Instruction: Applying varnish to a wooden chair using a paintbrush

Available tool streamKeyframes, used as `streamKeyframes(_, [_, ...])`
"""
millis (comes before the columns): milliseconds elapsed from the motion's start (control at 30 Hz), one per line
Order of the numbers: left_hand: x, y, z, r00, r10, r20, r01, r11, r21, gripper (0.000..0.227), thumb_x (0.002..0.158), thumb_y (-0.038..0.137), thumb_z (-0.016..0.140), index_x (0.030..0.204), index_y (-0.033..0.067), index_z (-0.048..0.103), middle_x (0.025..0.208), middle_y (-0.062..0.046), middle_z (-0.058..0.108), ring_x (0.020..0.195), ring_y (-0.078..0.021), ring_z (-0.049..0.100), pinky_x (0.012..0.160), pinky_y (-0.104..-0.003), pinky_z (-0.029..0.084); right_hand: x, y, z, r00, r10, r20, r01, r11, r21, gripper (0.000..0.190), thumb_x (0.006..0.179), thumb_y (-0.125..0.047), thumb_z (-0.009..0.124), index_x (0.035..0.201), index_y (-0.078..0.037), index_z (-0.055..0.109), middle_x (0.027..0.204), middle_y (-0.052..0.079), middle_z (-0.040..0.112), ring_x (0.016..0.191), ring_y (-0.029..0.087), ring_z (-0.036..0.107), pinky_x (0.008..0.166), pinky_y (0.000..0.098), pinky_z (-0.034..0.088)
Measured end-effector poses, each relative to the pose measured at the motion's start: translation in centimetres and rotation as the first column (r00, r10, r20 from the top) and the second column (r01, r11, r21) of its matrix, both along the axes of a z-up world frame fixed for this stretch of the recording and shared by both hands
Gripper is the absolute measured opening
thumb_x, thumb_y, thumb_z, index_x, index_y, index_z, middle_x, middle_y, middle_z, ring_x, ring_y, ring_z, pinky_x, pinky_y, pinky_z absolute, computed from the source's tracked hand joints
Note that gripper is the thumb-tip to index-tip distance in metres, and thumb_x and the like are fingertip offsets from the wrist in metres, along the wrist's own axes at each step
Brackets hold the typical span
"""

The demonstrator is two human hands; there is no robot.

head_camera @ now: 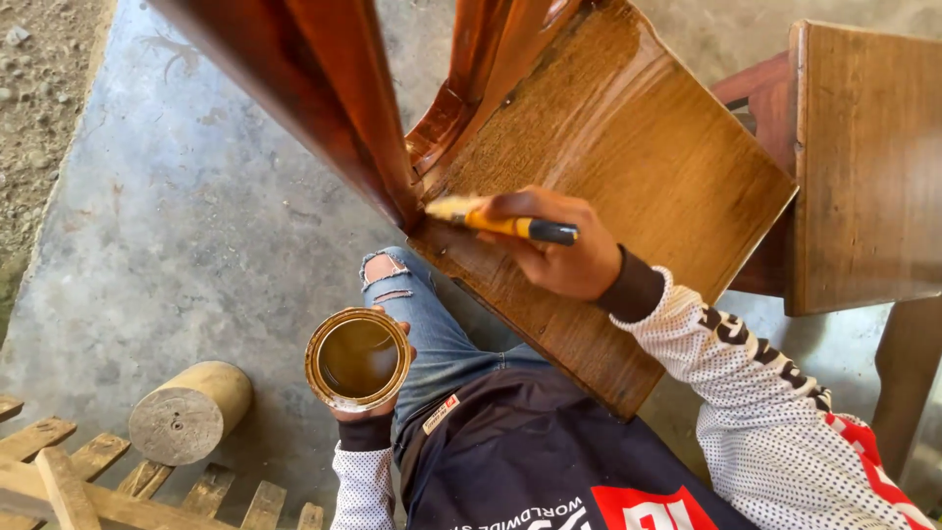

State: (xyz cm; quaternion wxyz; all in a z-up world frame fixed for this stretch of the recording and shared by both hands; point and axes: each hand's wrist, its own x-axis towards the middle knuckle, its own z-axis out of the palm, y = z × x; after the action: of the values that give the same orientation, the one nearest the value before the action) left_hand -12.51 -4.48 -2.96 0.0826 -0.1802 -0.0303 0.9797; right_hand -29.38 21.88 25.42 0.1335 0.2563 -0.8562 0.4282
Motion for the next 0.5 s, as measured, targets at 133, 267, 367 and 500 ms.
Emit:
streamKeyframes(133, [0.8, -0.8, 0.0, 1.000, 0.004, -0.007, -0.004, 1.000, 0.002, 0.061, 0.096, 0.050, 0.074, 0.142, 0.0102, 0.066, 0.143, -0.022, 0.066, 0.133, -0.0498, 0.057, 0.109, -0.067, 0.053, -3.7, 4.4, -1.4, 0.996, 0.056, 0.066, -0.056, 0.998, -0.002, 0.018, 0.099, 0.006, 0.080, 0.115, 0.000, 0.074, 0.112, 0.023, 0.076, 0.102, 0.042, 0.076, 0.088, 0.0467, 0.061])
streamKeyframes(267, [3.0, -3.6, 1.4, 0.998, 0.061, -0.014, -0.061, 0.998, -0.008, 0.062, 0.096, 0.049, 0.075, 0.143, 0.0100, 0.065, 0.144, -0.023, 0.065, 0.135, -0.0504, 0.056, 0.109, -0.068, 0.053, -11.6, 15.9, -3.4, 0.974, -0.099, 0.205, 0.107, 0.994, -0.030, 0.035, 0.108, 0.011, 0.075, 0.134, -0.001, 0.056, 0.122, 0.013, 0.063, 0.102, 0.023, 0.060, 0.091, 0.0327, 0.052])
streamKeyframes(367, [4.8, -5.1, 2.2, 0.995, 0.100, -0.018, -0.100, 0.995, -0.012, 0.062, 0.097, 0.049, 0.075, 0.144, 0.0099, 0.064, 0.145, -0.023, 0.064, 0.136, -0.0509, 0.055, 0.110, -0.068, 0.053, -13.9, 21.5, -5.9, 0.936, -0.246, -0.253, 0.294, 0.940, 0.173, 0.022, 0.116, 0.017, 0.084, 0.124, 0.012, 0.064, 0.104, 0.021, 0.068, 0.083, 0.028, 0.061, 0.072, 0.0390, 0.053])
streamKeyframes(500, [7.2, -3.3, 0.9, 0.988, 0.152, -0.018, -0.152, 0.988, -0.024, 0.063, 0.097, 0.048, 0.076, 0.145, 0.0096, 0.064, 0.146, -0.023, 0.063, 0.138, -0.0515, 0.053, 0.110, -0.069, 0.052, -5.7, 10.9, -3.5, 0.922, -0.150, -0.357, 0.279, 0.897, 0.342, 0.038, 0.108, 0.004, 0.083, 0.137, 0.010, 0.060, 0.118, 0.026, 0.070, 0.093, 0.037, 0.071, 0.082, 0.0436, 0.061])
